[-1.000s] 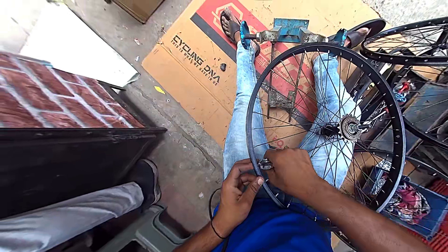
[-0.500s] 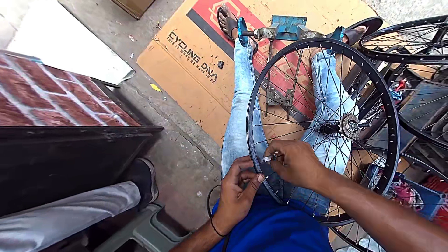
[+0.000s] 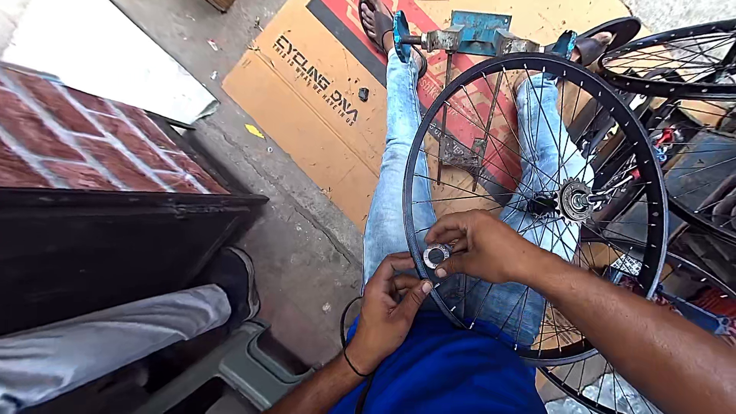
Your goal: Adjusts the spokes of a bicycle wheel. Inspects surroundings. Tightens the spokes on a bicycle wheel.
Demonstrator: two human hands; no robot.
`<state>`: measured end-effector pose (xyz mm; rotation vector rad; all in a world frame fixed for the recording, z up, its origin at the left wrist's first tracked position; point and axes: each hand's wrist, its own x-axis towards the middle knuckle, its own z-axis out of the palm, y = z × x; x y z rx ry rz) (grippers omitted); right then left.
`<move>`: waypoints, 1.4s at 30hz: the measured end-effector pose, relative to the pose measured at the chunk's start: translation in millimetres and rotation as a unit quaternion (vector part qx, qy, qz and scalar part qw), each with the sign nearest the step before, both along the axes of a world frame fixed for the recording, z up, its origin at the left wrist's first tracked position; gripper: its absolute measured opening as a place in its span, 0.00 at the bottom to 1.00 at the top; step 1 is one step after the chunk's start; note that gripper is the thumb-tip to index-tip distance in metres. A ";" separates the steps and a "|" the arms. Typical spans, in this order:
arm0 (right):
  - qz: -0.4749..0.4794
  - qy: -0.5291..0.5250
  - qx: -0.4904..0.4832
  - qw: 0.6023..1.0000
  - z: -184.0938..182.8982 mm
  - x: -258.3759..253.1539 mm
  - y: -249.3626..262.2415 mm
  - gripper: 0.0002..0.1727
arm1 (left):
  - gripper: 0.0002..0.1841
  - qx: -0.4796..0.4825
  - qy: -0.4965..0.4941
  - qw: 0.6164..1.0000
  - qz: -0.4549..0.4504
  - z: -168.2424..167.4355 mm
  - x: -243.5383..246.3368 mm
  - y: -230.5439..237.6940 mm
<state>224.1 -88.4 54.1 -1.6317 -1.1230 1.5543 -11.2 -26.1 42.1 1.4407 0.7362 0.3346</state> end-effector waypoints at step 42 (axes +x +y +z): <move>-0.025 -0.335 0.246 0.909 -20.7 -52.4 -29.9 0.07 | 0.22 -0.038 0.028 0.999 -0.020 4.6 -3.8 1.8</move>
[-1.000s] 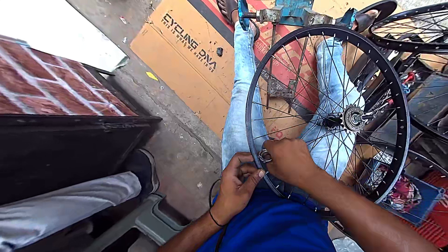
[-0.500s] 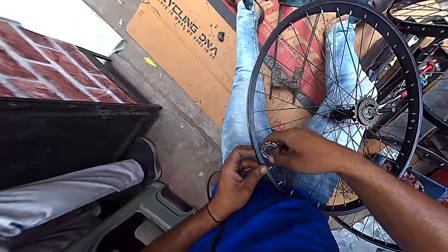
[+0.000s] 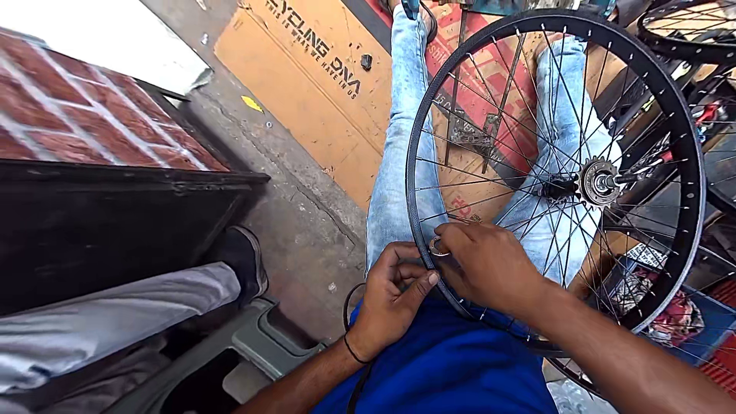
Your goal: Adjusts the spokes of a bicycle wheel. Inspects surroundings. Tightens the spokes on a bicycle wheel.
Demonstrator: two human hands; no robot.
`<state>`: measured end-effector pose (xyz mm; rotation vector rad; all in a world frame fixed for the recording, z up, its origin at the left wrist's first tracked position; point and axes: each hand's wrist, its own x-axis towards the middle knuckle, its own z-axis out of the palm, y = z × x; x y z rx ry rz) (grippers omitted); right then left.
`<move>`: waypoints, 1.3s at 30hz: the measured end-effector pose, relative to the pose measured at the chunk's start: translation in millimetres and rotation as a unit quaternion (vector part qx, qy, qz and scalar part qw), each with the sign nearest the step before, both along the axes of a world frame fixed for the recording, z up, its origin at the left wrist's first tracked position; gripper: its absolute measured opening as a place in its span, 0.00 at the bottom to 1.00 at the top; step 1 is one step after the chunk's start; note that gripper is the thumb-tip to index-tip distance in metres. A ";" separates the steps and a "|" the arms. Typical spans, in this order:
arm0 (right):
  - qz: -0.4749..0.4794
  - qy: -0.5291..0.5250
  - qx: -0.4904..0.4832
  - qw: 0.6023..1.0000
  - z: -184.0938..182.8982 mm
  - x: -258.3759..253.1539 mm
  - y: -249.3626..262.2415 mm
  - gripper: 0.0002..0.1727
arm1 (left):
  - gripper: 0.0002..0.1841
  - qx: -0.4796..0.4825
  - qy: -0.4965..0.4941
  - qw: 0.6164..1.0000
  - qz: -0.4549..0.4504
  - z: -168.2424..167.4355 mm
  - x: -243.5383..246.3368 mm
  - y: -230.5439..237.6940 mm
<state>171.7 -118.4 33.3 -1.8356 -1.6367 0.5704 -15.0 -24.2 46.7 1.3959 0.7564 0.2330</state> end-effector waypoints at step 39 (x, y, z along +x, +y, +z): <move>0.172 0.388 -0.375 0.825 24.5 77.7 41.4 0.13 | 0.18 0.053 -0.009 0.998 -0.031 12.2 5.7 -4.5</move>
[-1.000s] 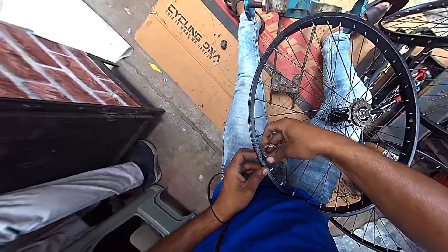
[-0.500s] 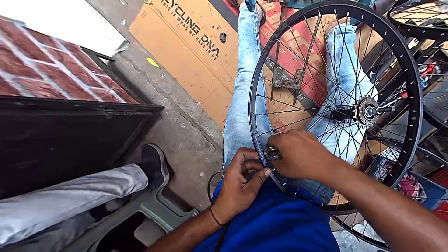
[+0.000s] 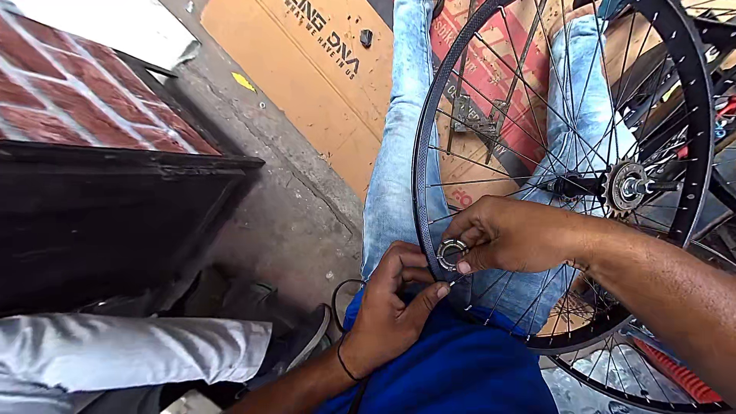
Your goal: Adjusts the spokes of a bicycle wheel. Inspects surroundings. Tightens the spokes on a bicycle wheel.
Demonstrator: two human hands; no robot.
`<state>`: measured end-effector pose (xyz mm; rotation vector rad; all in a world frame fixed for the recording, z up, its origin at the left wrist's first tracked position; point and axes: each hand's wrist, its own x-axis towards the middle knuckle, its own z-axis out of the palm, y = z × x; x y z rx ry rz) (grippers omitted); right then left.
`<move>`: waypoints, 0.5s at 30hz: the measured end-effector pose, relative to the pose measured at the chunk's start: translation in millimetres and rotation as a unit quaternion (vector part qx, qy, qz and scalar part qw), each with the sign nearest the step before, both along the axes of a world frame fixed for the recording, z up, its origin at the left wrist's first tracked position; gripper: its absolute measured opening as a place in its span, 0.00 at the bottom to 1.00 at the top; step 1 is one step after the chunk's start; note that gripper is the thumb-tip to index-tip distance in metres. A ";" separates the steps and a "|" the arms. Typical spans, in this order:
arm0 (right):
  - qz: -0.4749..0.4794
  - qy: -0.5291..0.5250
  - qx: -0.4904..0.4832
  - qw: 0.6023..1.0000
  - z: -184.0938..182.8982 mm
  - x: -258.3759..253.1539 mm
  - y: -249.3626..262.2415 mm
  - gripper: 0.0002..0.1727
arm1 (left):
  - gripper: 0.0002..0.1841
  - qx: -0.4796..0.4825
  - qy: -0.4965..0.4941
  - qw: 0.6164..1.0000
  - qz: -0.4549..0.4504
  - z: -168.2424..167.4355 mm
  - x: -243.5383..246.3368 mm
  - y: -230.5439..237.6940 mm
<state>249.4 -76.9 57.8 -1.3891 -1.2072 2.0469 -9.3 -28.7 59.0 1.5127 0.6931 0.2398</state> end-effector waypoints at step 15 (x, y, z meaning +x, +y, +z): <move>-0.024 -0.356 0.404 0.843 -8.1 -34.8 -41.2 0.12 | 0.33 -0.047 0.026 0.999 0.006 -4.1 -0.3 2.2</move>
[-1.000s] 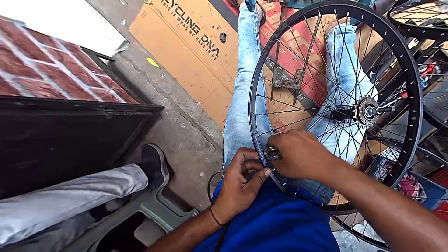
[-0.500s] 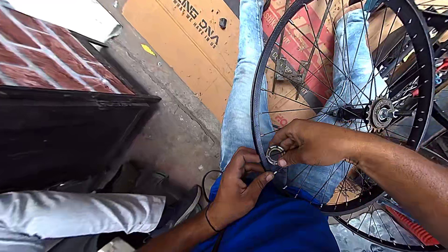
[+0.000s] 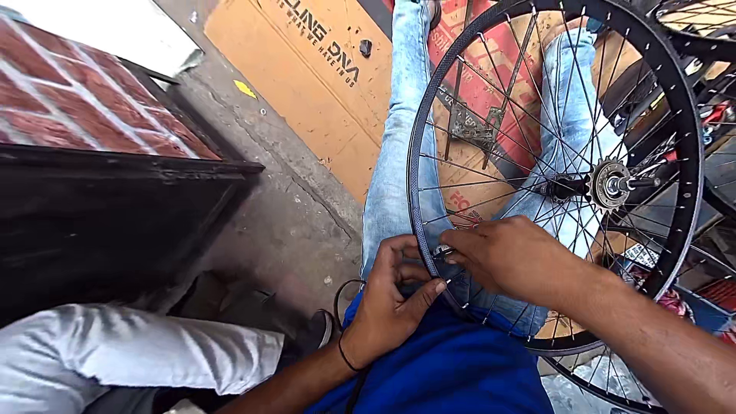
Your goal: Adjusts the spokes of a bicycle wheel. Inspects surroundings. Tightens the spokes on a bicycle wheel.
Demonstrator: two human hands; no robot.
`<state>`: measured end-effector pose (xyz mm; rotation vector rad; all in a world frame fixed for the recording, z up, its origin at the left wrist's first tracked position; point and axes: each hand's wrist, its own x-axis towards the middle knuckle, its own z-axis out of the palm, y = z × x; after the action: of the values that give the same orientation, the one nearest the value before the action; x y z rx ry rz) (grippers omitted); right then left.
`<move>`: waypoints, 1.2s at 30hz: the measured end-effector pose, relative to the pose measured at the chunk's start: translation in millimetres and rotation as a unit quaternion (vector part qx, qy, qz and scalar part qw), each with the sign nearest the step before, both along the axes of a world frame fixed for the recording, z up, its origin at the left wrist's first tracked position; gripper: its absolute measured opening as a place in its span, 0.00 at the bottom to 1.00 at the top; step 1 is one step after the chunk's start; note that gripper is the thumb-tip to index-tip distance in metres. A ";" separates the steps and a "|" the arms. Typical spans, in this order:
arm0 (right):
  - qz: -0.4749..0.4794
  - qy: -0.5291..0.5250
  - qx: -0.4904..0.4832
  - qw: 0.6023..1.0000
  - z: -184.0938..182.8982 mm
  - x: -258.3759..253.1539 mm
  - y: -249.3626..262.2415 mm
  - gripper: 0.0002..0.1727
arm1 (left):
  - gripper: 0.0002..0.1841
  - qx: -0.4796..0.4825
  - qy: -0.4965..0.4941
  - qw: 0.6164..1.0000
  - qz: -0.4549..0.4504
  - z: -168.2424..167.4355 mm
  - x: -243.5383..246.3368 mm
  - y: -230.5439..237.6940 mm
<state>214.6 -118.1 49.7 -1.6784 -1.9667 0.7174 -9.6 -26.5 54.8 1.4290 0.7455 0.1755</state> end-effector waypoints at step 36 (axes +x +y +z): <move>-0.141 0.085 -0.067 0.984 -18.6 -3.0 32.4 0.17 | 0.48 -0.004 -0.022 1.000 -0.008 -7.2 -2.3 1.9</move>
<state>211.6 -85.7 31.1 -1.8584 -1.5542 0.8696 -11.9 -24.6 47.7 1.4196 0.6971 0.1909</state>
